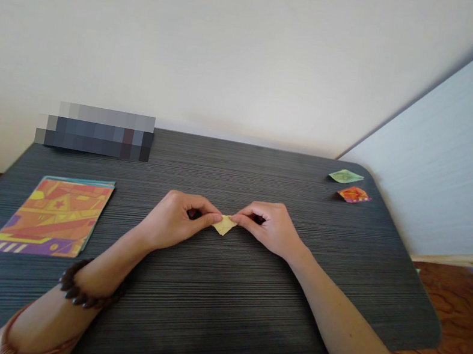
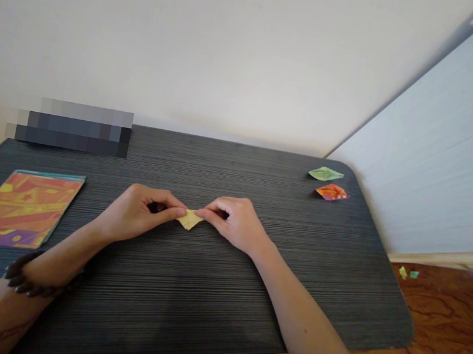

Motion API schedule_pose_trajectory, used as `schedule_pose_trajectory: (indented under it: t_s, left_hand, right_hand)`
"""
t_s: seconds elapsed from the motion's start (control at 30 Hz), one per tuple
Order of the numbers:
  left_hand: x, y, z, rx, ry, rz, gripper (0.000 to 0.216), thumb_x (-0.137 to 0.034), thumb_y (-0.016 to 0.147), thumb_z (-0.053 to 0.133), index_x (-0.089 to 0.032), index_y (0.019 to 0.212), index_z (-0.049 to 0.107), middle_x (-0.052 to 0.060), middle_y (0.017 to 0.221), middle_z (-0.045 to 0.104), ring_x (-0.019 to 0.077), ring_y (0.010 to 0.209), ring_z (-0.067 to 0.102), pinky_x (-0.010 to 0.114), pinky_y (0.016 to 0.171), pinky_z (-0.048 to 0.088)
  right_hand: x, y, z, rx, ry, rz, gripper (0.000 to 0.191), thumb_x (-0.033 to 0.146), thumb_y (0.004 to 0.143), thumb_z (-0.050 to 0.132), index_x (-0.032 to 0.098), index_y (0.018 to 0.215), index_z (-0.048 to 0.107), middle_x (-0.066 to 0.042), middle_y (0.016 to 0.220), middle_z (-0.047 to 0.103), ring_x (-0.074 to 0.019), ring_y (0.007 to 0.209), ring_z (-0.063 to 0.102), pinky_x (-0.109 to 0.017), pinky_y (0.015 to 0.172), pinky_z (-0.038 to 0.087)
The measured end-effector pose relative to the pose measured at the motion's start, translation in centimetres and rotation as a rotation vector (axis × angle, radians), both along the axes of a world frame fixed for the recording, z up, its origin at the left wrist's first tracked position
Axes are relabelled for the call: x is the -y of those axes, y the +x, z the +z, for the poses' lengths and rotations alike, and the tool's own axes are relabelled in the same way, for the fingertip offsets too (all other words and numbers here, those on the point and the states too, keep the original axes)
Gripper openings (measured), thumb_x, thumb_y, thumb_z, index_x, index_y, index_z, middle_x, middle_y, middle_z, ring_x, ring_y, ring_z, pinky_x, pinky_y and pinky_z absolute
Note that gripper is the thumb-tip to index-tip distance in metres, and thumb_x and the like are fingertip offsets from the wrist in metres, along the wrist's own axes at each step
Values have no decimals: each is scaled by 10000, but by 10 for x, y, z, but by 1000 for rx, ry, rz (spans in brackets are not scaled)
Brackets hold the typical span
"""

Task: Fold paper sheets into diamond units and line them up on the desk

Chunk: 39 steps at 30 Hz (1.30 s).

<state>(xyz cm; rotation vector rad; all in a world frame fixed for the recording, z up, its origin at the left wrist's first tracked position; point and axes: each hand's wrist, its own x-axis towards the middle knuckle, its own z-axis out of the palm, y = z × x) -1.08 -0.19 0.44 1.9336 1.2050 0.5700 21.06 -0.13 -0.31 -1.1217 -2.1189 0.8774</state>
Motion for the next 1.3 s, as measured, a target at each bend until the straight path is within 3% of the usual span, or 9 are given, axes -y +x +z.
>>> schedule_pose_trajectory:
  t_s: [0.07,0.23,0.5,0.7,0.9,1.03,1.3]
  left_hand:
    - [1,2,2,-17,2,-14,263,-412,819,557,-201,855,710,-18,706,698,115,611,591,204,551,423]
    - [1,3,3,19,-6,-59,247,-399,813,566,-206,860,712,0,837,717,137,743,626,209,678,446]
    - [-1,0,5,68,-183,-27,221,-357,798,592,-185,841,725,4,792,731,149,723,648,203,652,464]
    - [-5,-3,5,73,-208,-72,290,-391,836,545,-170,909,716,7,759,718,139,700,632,199,648,464]
    - [-8,-11,6,111,-234,-188,305,-363,876,494,-202,1072,663,2,1015,706,151,908,634,210,810,450]
    - [-6,-12,8,143,-294,-152,340,-383,858,519,-185,1113,624,20,1005,707,161,885,638,211,735,465]
    - [-5,-10,4,134,-319,-78,284,-398,818,571,-171,947,683,26,874,731,158,789,660,208,684,474]
  right_hand:
    - [0,0,-1,8,-7,1,229,368,837,591,173,767,689,-3,707,686,-100,615,602,-209,598,421]
    - [-1,0,-2,36,-9,34,233,363,847,584,174,756,685,5,663,686,-100,607,605,-217,634,417]
    - [-3,1,-1,-17,-147,33,268,404,831,590,168,761,695,0,653,696,-95,552,597,-209,562,412]
    - [-2,1,0,-37,-194,30,260,399,835,584,171,789,700,-7,680,702,-96,574,598,-211,569,416]
    - [-2,3,1,-49,-196,7,265,391,839,580,161,756,683,-1,648,683,-88,553,574,-204,553,401]
    - [-1,4,-2,-82,-182,-4,258,386,832,591,161,743,678,6,636,673,-79,541,560,-193,530,388]
    - [0,4,-1,-60,-134,22,228,369,828,597,165,772,681,-2,680,678,-96,590,580,-207,571,414]
